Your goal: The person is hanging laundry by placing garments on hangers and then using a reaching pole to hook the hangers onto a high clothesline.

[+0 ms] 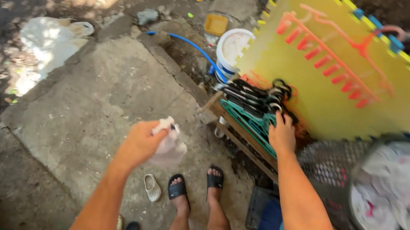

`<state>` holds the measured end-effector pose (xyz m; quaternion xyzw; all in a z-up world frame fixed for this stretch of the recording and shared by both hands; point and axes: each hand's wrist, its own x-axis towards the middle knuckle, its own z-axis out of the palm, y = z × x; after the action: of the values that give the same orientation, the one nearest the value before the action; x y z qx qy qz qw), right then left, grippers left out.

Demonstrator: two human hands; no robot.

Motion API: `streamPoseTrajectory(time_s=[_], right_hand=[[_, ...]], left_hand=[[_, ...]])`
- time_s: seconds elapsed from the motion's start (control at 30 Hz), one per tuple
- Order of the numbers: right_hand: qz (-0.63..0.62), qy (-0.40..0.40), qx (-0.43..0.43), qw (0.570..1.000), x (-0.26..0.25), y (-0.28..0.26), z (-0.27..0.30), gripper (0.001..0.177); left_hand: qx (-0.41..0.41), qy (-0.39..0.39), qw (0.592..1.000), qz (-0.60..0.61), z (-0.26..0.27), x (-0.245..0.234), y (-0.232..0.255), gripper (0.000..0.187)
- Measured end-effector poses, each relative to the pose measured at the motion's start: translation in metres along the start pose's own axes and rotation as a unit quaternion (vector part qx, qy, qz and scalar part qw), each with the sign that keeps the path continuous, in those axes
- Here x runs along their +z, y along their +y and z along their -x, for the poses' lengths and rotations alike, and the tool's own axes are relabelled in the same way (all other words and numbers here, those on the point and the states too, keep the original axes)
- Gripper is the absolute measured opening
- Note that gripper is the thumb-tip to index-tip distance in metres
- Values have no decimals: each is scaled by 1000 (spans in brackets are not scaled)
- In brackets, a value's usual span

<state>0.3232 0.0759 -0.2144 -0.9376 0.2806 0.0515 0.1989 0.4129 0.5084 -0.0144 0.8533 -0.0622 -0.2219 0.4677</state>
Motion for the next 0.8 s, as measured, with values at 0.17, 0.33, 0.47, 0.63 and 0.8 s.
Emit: streamPoseTrajectory(time_s=[0.17, 0.33, 0.47, 0.63, 0.8], right_hand=[[78, -9, 5, 997, 26, 6, 2, 42], [79, 25, 10, 997, 16, -11, 3, 61], [98, 16, 17, 995, 31, 7, 3, 52], [99, 12, 2, 995, 35, 7, 6, 28], [4, -39, -62, 997, 34, 13, 16, 17]], left_hand=[[-5, -26, 1000, -16, 1, 19, -15, 34], [-54, -57, 997, -21, 0, 36, -16, 35], [-56, -77, 995, 39, 0, 53, -7, 34], [-100, -92, 990, 27, 1, 69, -9, 35], [-47, -101, 993, -34, 2, 80, -23, 38]])
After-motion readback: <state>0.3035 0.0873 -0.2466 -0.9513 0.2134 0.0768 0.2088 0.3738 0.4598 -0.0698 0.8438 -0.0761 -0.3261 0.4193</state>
